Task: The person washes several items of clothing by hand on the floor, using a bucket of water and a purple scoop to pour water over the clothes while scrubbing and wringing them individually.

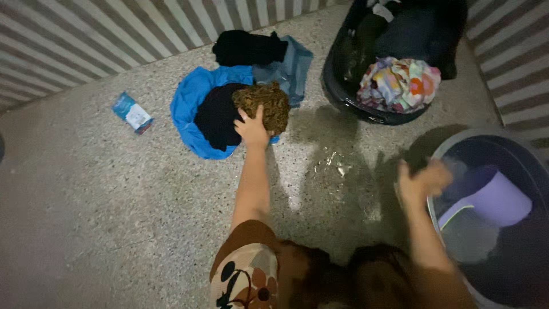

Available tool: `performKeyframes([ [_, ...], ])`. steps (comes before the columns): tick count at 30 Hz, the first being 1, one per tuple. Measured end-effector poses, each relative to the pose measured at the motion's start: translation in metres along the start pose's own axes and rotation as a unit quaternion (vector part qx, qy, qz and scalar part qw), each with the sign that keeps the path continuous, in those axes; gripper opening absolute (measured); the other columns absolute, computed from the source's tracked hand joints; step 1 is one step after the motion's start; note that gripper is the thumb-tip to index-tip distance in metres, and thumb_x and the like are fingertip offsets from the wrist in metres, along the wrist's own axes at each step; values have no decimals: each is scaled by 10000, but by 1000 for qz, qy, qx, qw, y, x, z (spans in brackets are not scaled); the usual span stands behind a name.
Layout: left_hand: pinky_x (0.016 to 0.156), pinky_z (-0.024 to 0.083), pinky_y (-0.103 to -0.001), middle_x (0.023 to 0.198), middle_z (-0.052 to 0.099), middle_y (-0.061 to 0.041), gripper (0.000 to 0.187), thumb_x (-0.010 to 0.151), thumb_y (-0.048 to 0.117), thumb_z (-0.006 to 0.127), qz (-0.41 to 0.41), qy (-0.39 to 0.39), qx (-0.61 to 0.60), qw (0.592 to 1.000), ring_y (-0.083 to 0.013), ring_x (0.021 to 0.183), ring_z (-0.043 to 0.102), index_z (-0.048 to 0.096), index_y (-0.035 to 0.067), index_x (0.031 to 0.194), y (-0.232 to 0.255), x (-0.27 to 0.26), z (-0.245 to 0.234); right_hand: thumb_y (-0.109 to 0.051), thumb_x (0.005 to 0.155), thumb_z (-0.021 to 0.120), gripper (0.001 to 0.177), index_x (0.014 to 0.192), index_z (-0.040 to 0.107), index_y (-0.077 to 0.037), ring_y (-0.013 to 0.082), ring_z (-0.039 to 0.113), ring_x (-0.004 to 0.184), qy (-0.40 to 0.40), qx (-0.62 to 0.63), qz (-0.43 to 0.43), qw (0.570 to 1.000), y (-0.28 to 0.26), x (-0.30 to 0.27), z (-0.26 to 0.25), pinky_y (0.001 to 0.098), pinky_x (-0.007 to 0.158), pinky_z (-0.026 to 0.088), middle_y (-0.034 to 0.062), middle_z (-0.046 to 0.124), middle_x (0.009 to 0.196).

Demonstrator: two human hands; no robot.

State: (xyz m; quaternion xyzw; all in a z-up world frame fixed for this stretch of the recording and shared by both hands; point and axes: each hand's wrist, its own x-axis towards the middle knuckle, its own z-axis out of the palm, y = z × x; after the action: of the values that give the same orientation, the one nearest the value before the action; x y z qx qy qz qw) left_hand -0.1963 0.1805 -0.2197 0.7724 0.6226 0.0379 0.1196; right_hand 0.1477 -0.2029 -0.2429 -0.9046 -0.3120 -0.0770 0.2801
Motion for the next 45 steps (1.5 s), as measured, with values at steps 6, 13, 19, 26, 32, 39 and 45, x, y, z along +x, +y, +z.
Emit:
performKeyframes([
  [6,858,545,-533,1499,425,-266,361,1020,167,637,29,37,-6,999,-453,1022,649,627,224,1376,-22,21,83,-696,945,674,1166,1448,169,226,447,558,1077,-171,-41,480,859,70,15,-76,520,888,480,391,447,1250],
  [13,813,554,-546,1235,601,-258,320,795,187,691,123,153,-125,973,-500,983,664,663,79,1095,-2,-108,58,-526,923,702,870,1328,333,151,348,553,895,-331,-59,490,805,76,26,-75,454,752,472,277,505,1071],
  [19,729,518,-564,848,676,-224,250,838,315,676,26,-46,-194,980,-455,799,655,575,90,879,13,-241,49,-380,905,727,619,1225,474,86,263,549,739,-353,-58,429,829,81,7,-94,398,635,465,179,556,917],
  [26,945,500,-581,1193,636,-278,832,808,397,754,-18,-69,-130,989,-491,1146,587,362,101,1480,37,-262,35,-209,883,755,333,1105,639,10,164,543,557,-399,304,418,758,92,20,-133,333,499,457,66,614,737],
  [32,1008,372,-722,1667,-11,-197,1195,737,560,909,19,-364,15,931,-568,1409,191,62,445,1573,63,-264,-8,-222,902,725,289,1099,591,-58,82,475,526,-385,344,388,763,66,8,-208,269,461,423,-22,554,709],
  [39,980,525,-535,1404,524,-174,846,738,488,866,101,-262,104,954,-413,1285,526,493,262,1463,73,-242,34,-205,872,750,491,1285,581,0,203,547,562,-473,197,254,821,-46,2,-283,361,482,478,92,596,731],
  [45,991,486,-560,1337,589,-117,626,774,519,813,139,-199,95,966,-373,1262,548,636,229,1299,107,-227,-28,-210,909,719,490,1321,540,-13,226,667,697,-519,98,87,845,-126,-1,-256,398,608,567,168,728,922],
])
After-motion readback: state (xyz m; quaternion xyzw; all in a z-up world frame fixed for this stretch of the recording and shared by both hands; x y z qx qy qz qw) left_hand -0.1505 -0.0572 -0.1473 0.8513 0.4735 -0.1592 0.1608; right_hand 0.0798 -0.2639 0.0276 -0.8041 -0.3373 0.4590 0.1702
